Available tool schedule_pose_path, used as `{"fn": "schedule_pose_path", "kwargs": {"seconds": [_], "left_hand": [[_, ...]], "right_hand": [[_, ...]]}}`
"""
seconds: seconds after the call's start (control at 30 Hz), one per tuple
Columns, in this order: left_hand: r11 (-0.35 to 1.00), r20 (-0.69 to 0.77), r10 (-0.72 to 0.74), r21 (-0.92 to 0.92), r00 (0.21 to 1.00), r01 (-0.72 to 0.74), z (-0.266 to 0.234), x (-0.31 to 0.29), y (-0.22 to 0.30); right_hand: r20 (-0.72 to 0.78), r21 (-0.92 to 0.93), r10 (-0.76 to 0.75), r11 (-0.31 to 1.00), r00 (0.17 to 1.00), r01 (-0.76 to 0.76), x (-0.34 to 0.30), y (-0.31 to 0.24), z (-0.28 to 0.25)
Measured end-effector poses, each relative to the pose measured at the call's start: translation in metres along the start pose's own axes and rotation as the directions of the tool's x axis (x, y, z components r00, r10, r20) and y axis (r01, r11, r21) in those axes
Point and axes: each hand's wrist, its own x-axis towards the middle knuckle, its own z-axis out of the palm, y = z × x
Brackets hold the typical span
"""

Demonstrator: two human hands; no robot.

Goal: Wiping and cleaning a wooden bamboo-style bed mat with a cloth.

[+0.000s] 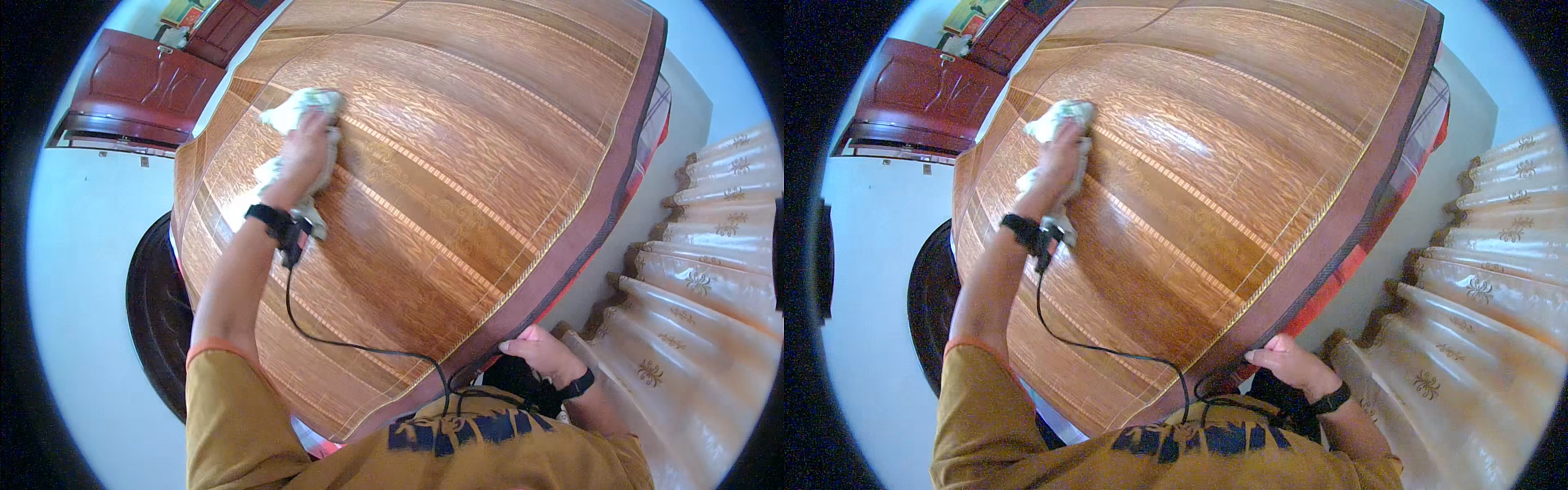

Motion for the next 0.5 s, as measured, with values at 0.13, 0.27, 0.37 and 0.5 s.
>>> {"fn": "schedule_pose_path", "kwargs": {"seconds": [0.13,0.27,0.37,0.5], "left_hand": [[0.880,0.024,0.443,-0.203,0.896,-0.429,0.005,-0.067,0.121],[0.724,-0.102,0.625,-0.295,0.774,-0.624,-0.012,-0.154,0.217],[0.722,-0.187,0.583,-0.326,0.791,-0.610,-0.020,-0.172,0.200],[0.994,0.212,0.111,-0.016,0.971,-0.110,-0.024,-0.161,0.093]], "right_hand": [[0.152,0.082,-0.048,0.996,0.987,0.036,-0.008,-0.029,0.015],[0.004,0.169,-0.129,0.977,0.992,0.127,-0.005,-0.001,0.024],[-0.075,0.153,-0.159,0.974,0.984,0.169,0.000,0.009,0.027],[-0.067,0.226,-0.214,0.948,0.975,0.224,-0.008,-0.011,0.034]]}}
